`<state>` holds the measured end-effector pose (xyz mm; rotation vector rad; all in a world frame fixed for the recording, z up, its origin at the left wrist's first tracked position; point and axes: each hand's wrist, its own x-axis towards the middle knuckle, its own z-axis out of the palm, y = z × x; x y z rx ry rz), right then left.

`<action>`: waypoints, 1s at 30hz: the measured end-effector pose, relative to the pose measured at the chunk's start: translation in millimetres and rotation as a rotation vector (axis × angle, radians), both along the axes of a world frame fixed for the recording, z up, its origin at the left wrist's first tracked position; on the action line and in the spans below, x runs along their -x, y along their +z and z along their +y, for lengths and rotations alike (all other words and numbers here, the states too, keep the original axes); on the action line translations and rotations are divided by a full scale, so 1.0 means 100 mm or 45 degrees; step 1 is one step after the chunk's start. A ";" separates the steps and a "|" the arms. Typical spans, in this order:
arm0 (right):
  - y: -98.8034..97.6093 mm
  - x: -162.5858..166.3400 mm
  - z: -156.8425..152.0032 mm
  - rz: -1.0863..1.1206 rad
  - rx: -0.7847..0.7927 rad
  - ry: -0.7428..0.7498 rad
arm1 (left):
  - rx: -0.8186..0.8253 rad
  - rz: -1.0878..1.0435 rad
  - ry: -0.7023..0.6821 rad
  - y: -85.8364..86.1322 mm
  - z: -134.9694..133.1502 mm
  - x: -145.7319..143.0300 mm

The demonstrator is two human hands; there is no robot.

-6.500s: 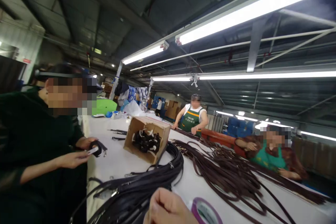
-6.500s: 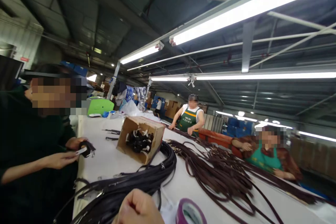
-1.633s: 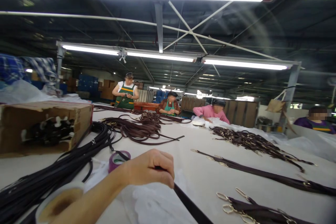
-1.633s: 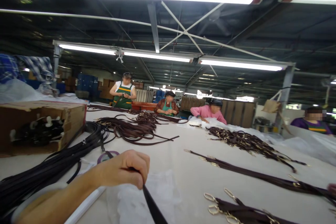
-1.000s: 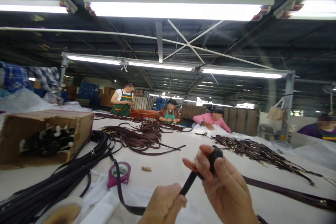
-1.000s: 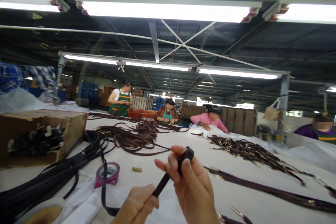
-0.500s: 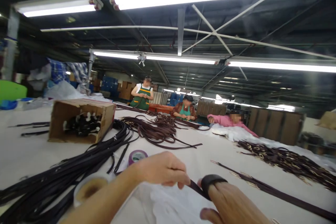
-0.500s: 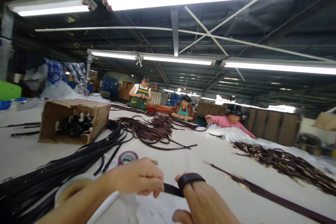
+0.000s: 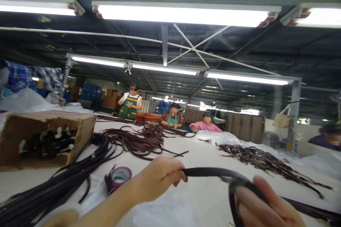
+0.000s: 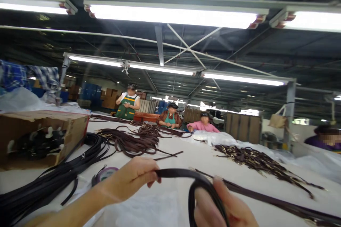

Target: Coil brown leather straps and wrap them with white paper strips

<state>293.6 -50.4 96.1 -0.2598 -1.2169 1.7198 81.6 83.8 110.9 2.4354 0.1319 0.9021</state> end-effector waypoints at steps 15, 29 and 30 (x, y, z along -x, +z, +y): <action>0.51 0.33 0.48 0.012 -0.961 -1.141 | 0.046 -0.064 0.388 -0.15 -0.28 -0.26; 0.24 0.18 0.41 -2.148 -1.505 -1.283 | 0.839 0.214 -0.097 -0.01 -0.18 0.26; 0.17 0.22 0.39 -2.233 -1.458 -1.251 | 0.836 0.258 -0.069 0.01 -0.17 0.29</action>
